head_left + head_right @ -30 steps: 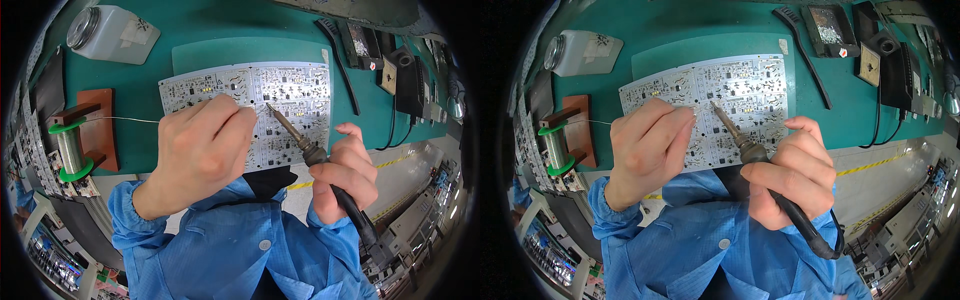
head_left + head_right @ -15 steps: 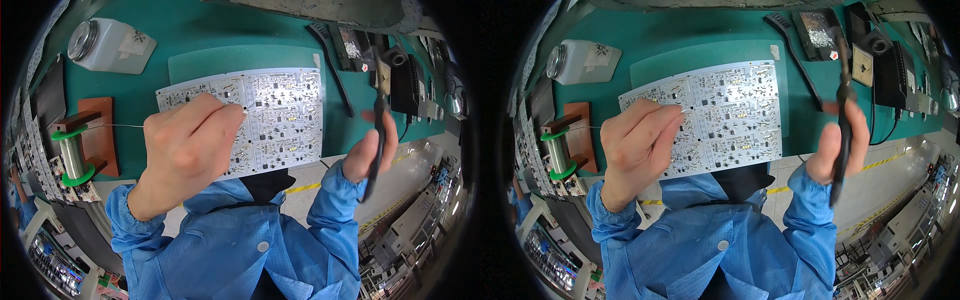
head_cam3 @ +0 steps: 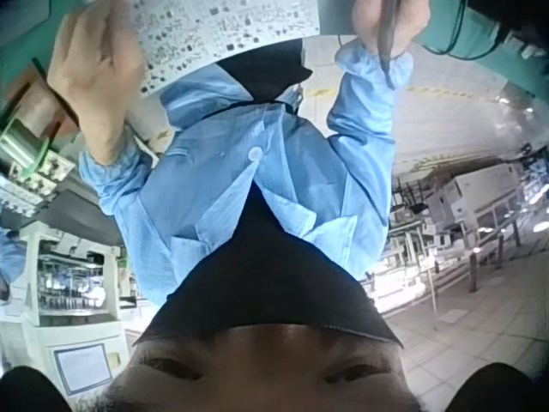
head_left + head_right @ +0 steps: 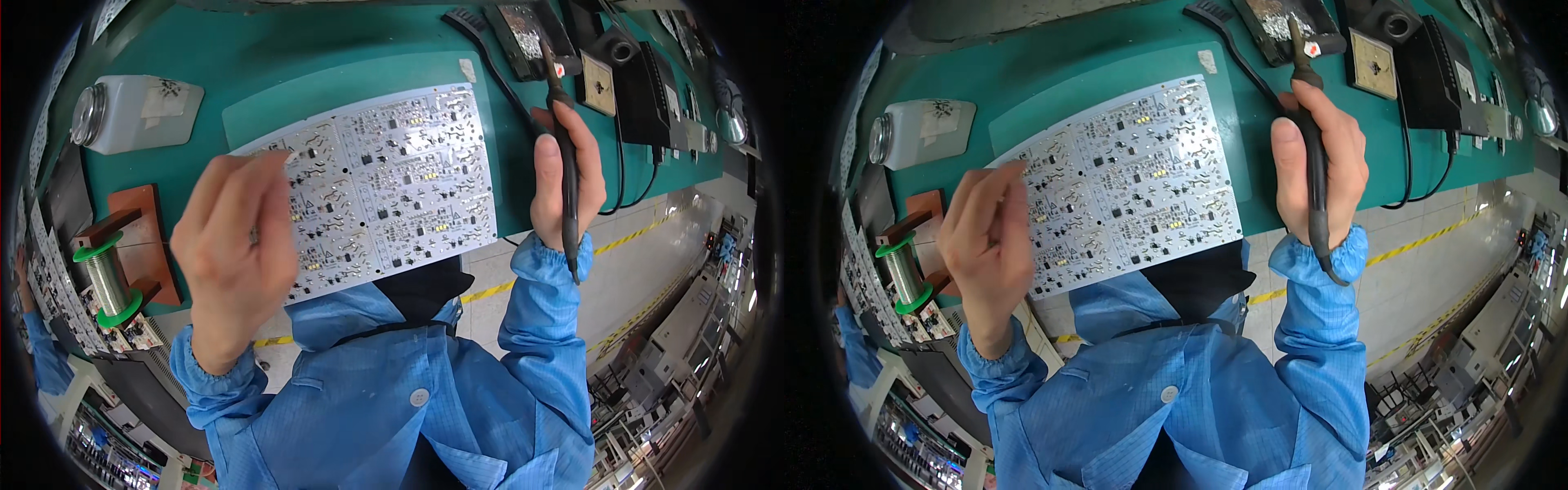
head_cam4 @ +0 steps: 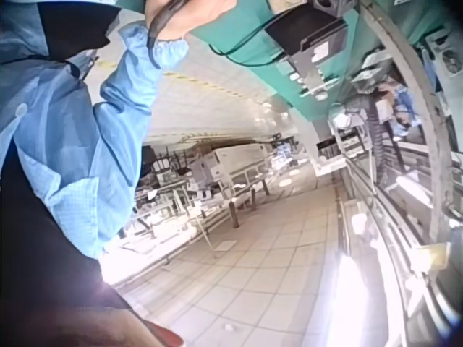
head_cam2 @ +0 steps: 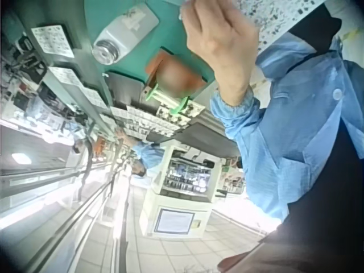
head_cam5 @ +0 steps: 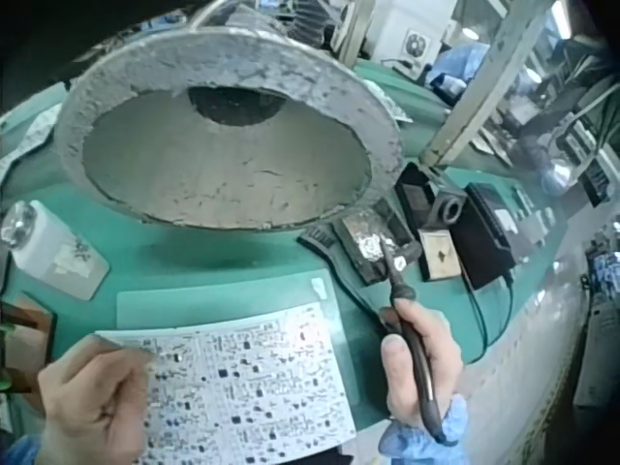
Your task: Soldering components onto electronic circuit boards at a manual assembly station.
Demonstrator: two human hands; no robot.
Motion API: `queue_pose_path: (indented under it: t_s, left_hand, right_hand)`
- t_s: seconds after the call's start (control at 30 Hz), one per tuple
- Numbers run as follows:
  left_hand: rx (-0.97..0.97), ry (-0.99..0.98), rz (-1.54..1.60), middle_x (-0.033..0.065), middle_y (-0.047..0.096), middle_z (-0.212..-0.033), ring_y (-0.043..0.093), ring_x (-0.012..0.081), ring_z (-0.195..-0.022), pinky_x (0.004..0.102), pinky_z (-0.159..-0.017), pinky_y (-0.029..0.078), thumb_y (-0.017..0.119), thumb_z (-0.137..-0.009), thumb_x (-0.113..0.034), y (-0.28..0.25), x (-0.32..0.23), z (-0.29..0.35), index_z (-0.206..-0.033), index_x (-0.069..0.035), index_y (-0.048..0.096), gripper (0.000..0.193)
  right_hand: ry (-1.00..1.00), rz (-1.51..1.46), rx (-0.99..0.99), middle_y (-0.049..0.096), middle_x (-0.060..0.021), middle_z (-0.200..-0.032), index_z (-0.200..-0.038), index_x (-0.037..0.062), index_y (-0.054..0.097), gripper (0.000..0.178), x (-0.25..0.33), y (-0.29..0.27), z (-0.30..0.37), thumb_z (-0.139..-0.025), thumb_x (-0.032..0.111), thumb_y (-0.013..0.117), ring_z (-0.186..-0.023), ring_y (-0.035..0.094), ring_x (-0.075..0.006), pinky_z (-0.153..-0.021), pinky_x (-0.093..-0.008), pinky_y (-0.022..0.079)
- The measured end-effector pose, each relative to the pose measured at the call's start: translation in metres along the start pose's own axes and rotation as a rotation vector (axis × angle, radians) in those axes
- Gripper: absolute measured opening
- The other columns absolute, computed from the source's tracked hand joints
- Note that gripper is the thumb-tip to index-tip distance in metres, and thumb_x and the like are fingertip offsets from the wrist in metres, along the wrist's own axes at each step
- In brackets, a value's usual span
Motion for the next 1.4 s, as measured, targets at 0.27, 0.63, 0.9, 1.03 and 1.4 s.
queue_pose_path:
  t_s: [0.27, 0.63, 0.9, 1.03, 1.4]
  left_hand:
    - [-0.147, -0.156, -0.027, 0.0062, 0.066, -0.088, 0.059, 0.0102, -0.078, 0.0206, -0.068, 0.043, 0.050, -0.092, 0.011, -0.032, 0.046, 0.038, -0.114, 0.000, 0.068, 0.030]
    - [-0.176, -0.115, 0.264, 0.0088, 0.064, -0.086, 0.058, 0.0098, -0.070, 0.0219, -0.059, 0.044, 0.063, -0.083, 0.007, -0.029, 0.015, 0.065, -0.094, 0.004, 0.066, 0.011]
    - [0.022, 0.307, 0.246, 0.0067, 0.056, -0.075, 0.057, 0.0188, -0.055, 0.0296, -0.046, 0.045, 0.072, -0.063, 0.004, 0.040, -0.082, 0.055, -0.082, 0.000, 0.066, 0.020]
    - [0.027, 0.363, 0.190, 0.0053, 0.055, -0.073, 0.056, 0.0180, -0.054, 0.0299, -0.043, 0.042, 0.073, -0.063, 0.002, 0.058, -0.092, 0.055, -0.081, -0.001, 0.066, 0.020]
    - [0.022, 0.412, 0.117, 0.0050, 0.052, -0.073, 0.056, 0.0177, -0.057, 0.0299, -0.043, 0.042, 0.072, -0.062, -0.002, 0.070, -0.092, 0.057, -0.085, 0.000, 0.066, 0.023]
  right_hand:
    - [0.003, -0.061, -0.022, 0.072, -0.0133, -0.100, -0.121, 0.0003, 0.064, 0.036, 0.003, 0.000, 0.004, -0.092, 0.022, 0.068, -0.092, 0.063, -0.0239, -0.086, -0.0349, 0.049]
    - [-0.079, -0.260, 0.002, 0.066, -0.0157, -0.094, -0.128, -0.0065, 0.057, 0.057, 0.038, -0.031, 0.035, -0.099, 0.043, 0.054, -0.084, 0.062, -0.0229, -0.086, -0.0352, 0.048]
    - [-0.036, -0.384, 0.125, 0.057, -0.0057, -0.064, -0.090, 0.0031, 0.064, 0.029, 0.053, -0.061, 0.065, -0.088, 0.031, 0.069, -0.060, 0.052, -0.0200, -0.081, -0.0489, 0.043]
    - [-0.037, -0.459, 0.183, 0.053, -0.0046, -0.058, -0.082, 0.0047, 0.064, 0.022, 0.053, -0.063, 0.073, -0.082, 0.025, 0.072, -0.055, 0.047, -0.0192, -0.078, -0.0470, 0.042]
    - [-0.030, -0.519, 0.155, 0.050, -0.0034, -0.056, -0.077, 0.0046, 0.066, 0.014, 0.052, -0.061, 0.078, -0.078, 0.018, 0.071, -0.053, 0.044, -0.0182, -0.076, -0.0446, 0.043]
Point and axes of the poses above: each hand's wrist, its own z-axis away from the middle knuckle, its own y-axis out of the palm, x = y × z, the point moved 9 cm from there along -z, towards the middle knuckle
